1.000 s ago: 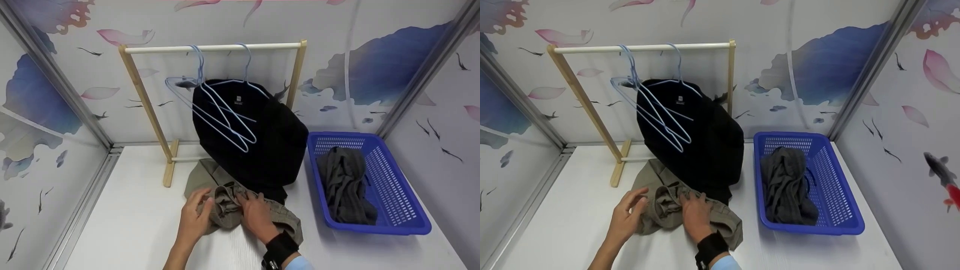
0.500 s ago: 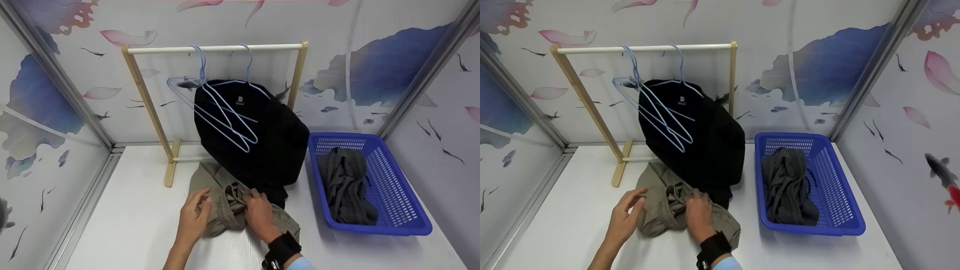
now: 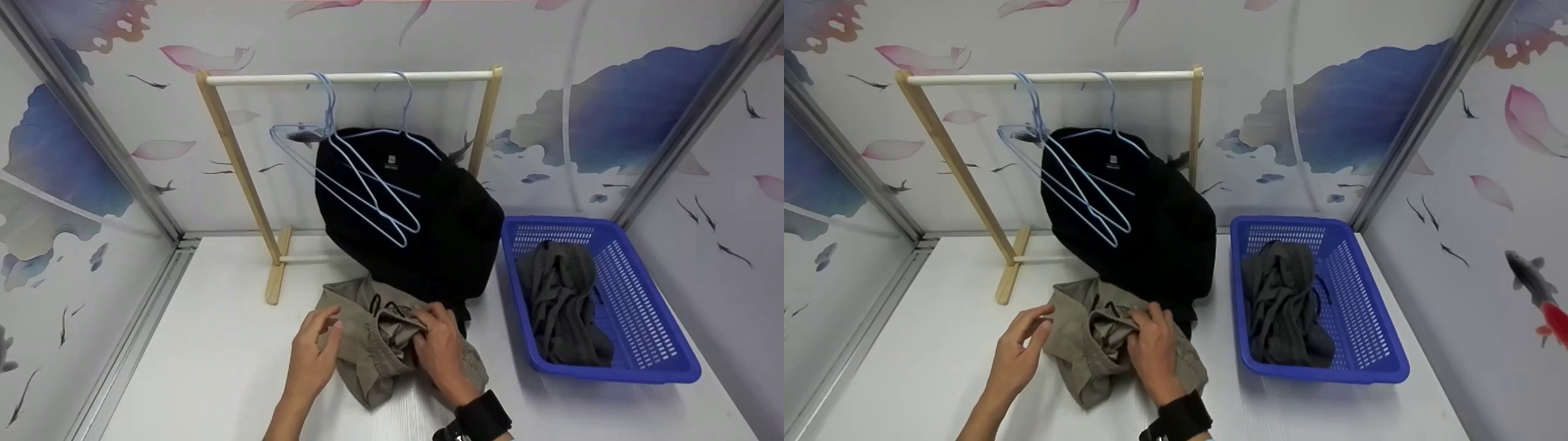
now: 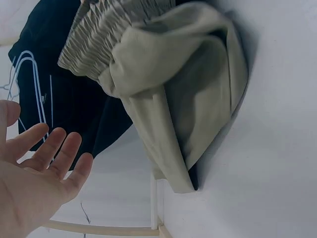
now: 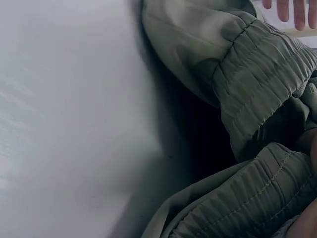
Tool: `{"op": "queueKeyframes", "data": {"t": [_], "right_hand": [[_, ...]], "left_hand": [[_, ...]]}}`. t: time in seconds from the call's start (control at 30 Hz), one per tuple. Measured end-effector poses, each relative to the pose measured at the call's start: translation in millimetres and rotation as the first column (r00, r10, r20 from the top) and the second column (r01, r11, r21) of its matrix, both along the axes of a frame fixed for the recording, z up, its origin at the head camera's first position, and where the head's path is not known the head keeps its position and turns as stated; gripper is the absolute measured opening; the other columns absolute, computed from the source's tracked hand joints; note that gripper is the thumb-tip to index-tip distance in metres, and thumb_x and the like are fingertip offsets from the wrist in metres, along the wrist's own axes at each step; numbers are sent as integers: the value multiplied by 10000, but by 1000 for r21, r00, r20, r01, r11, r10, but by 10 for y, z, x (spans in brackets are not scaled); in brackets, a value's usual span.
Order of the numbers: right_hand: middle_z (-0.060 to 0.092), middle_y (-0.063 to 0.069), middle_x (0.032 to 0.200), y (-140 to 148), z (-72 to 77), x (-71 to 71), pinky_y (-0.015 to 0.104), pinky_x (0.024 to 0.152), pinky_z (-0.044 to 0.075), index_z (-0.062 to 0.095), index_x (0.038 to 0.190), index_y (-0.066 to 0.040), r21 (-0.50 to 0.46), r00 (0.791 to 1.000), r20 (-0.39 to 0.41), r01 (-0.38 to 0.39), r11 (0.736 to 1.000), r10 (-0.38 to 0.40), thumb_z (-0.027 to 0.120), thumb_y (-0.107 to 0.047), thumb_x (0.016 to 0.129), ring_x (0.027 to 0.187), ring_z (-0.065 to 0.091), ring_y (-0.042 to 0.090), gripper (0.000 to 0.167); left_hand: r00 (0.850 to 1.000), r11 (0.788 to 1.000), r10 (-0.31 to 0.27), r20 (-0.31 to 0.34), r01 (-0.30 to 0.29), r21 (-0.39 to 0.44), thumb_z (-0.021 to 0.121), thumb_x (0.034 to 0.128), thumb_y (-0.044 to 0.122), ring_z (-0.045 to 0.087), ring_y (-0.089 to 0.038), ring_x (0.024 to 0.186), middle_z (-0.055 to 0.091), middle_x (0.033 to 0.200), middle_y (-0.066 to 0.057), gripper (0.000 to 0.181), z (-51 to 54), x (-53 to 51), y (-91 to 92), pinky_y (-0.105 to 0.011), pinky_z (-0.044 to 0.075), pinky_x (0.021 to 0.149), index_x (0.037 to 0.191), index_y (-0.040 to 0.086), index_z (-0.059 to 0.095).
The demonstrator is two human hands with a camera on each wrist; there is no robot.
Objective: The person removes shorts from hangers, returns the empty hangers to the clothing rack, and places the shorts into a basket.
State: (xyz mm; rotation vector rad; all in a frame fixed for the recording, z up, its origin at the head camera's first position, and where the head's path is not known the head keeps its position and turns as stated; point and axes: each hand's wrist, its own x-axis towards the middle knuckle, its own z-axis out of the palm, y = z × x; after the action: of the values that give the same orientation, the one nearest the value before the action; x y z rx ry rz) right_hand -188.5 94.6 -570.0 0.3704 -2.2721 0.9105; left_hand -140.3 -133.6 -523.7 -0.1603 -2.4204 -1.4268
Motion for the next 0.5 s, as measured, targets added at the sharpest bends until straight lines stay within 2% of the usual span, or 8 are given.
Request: {"op": "queueKeyframes", "data": {"t": [0.13,0.3,0.43,0.5], "right_hand": [[674,31,975,29,52,46,392,715,484,798,943,-116,-61,1000,-1,-14,998,14,659,141,657,831,581,234,409],[664,46,986,63,126,87,424,794,476,792,965,-85,-157,998,13,-51,986,54,635,160,725,890,612,252,378],[669,59,997,126,222,106,400,834,532,792,1011,-51,-264,992,70,-79,961,101,634,165,781,923,645,257,352],[674,69,1020,173,271,109,356,866,545,790,1046,-32,-331,983,116,-97,939,143,626,170,805,960,655,251,354]], "left_hand": [[1000,1000,-6,-6,6,3,542,1088,190,638,-214,1130,627,1313,-85,337,0,-2,-3,-408,513,994,1360,7,618],[999,1000,-12,-30,12,1,548,1084,177,643,-220,1122,635,1304,-88,325,3,-3,-3,-424,522,978,1352,9,622],[998,1000,-13,-54,13,-4,558,1075,141,652,-226,1110,641,1291,-96,309,-2,-13,1,-429,529,958,1349,14,624],[997,1000,-14,-74,14,-8,558,1072,126,655,-230,1102,646,1282,-104,300,-10,-17,4,-430,532,946,1344,22,629]]}}
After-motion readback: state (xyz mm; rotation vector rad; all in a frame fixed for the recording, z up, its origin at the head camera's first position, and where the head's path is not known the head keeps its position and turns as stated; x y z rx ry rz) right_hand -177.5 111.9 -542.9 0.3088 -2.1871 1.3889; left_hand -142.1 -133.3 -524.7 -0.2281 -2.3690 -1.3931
